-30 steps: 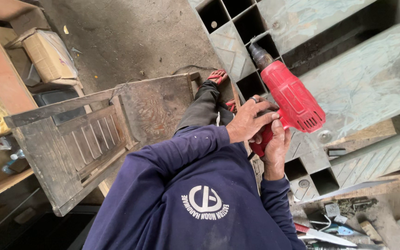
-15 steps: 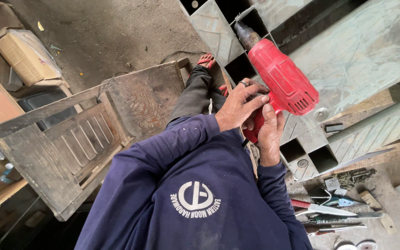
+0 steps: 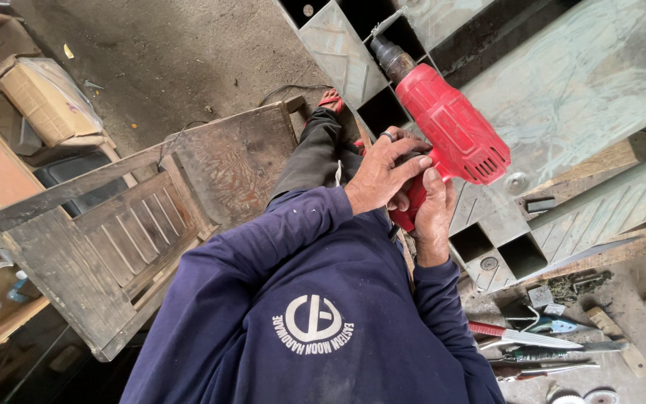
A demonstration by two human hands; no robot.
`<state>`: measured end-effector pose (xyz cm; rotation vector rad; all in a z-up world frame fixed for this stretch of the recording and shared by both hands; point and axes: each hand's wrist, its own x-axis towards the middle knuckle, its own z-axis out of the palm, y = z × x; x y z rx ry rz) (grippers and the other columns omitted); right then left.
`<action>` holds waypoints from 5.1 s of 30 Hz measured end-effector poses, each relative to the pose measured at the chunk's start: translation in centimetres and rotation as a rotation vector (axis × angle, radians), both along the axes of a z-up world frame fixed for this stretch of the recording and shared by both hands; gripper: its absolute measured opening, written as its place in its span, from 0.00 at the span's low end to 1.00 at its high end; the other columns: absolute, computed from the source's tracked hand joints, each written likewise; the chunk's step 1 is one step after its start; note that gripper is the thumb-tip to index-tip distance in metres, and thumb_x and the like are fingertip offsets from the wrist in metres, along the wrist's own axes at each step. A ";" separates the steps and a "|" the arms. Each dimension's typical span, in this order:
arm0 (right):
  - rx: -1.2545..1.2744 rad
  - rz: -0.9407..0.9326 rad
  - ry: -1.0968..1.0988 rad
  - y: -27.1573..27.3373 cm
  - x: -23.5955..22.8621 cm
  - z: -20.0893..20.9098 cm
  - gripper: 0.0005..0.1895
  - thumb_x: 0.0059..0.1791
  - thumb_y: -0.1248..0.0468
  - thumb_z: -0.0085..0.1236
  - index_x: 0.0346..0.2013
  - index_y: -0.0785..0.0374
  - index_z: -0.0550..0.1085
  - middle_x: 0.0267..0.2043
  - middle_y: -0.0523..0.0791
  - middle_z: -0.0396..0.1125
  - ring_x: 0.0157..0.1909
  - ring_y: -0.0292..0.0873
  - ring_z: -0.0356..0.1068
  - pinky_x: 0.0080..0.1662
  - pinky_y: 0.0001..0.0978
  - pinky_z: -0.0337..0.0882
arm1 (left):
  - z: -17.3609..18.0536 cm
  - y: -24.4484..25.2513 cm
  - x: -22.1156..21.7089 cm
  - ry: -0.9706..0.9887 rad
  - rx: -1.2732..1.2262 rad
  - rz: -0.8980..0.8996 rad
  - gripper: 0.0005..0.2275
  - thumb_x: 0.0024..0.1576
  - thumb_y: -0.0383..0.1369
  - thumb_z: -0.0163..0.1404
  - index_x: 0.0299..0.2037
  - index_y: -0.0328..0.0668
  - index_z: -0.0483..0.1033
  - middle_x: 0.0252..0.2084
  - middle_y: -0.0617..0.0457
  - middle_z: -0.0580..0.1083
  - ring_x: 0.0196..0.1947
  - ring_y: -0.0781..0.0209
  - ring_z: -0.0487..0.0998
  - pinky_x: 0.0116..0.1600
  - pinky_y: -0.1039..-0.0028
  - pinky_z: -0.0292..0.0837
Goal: The person uses a metal file to smooth the edges of a large, grey metal structure with a grid pattern. They then use a green rotary tool to grind or clean the interior of the grid cells. Finally, the person uses a red power drill to work on the same area of the metal structure.
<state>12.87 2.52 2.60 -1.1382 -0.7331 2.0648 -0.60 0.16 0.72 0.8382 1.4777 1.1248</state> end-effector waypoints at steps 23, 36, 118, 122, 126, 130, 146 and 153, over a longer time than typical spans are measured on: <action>-0.035 0.034 -0.105 0.5 -0.1 0.8 0.23 0.56 0.54 0.50 0.57 0.69 0.63 0.32 0.49 0.64 0.22 0.40 0.63 0.27 0.37 0.72 | 7.1 -1.1 -5.6 0.440 0.381 0.251 0.13 0.66 0.36 0.56 0.54 0.36 0.77 0.54 0.49 0.76 0.54 0.59 0.78 0.57 0.70 0.78; -0.024 0.037 -0.081 0.5 0.3 0.4 0.25 0.56 0.54 0.54 0.58 0.70 0.62 0.33 0.50 0.63 0.23 0.40 0.64 0.29 0.38 0.73 | 11.8 0.1 -12.5 0.882 0.584 0.080 0.15 0.66 0.43 0.60 0.50 0.36 0.80 0.45 0.46 0.79 0.42 0.53 0.83 0.45 0.66 0.81; 0.020 -0.436 -0.223 -4.1 -11.9 5.7 0.29 0.56 0.44 0.53 0.49 0.71 0.68 0.34 0.48 0.65 0.24 0.38 0.63 0.29 0.34 0.72 | 2.7 3.4 -12.0 -0.750 -0.370 -0.406 0.16 0.63 0.38 0.55 0.50 0.29 0.73 0.38 0.50 0.76 0.27 0.68 0.76 0.30 0.76 0.74; 0.028 -0.436 -0.216 -3.9 -11.8 5.6 0.29 0.55 0.44 0.54 0.51 0.71 0.67 0.35 0.48 0.65 0.24 0.38 0.63 0.29 0.34 0.72 | 2.4 3.4 -12.0 -0.759 -0.362 -0.408 0.16 0.64 0.37 0.55 0.51 0.28 0.73 0.40 0.49 0.77 0.32 0.68 0.79 0.36 0.75 0.77; -0.016 -0.450 -0.196 -4.2 -11.7 5.9 0.29 0.55 0.45 0.54 0.52 0.71 0.67 0.36 0.48 0.65 0.24 0.38 0.63 0.29 0.34 0.71 | 2.8 3.3 -12.0 -0.740 -0.382 -0.413 0.16 0.63 0.38 0.55 0.49 0.29 0.73 0.37 0.49 0.76 0.25 0.67 0.76 0.28 0.75 0.74; -0.018 -0.447 -0.212 -4.1 -11.6 6.0 0.28 0.55 0.45 0.54 0.51 0.71 0.67 0.36 0.48 0.65 0.24 0.39 0.63 0.29 0.35 0.72 | 2.9 3.7 -11.9 -0.730 -0.376 -0.417 0.16 0.63 0.38 0.55 0.49 0.29 0.73 0.37 0.49 0.76 0.26 0.67 0.77 0.29 0.75 0.75; -0.032 -0.450 -0.188 -4.2 -11.1 5.4 0.26 0.56 0.47 0.54 0.52 0.70 0.68 0.37 0.48 0.66 0.24 0.39 0.64 0.29 0.35 0.73 | 2.7 3.7 -11.5 -0.763 -0.388 -0.381 0.16 0.63 0.38 0.55 0.48 0.28 0.72 0.36 0.47 0.76 0.22 0.64 0.77 0.24 0.73 0.74; -0.038 -0.465 -0.179 -4.4 -11.2 5.2 0.26 0.56 0.47 0.55 0.52 0.69 0.68 0.36 0.48 0.65 0.24 0.39 0.64 0.30 0.36 0.74 | 2.8 3.7 -11.4 -0.778 -0.405 -0.384 0.15 0.63 0.37 0.54 0.48 0.28 0.72 0.36 0.48 0.76 0.21 0.65 0.77 0.24 0.74 0.74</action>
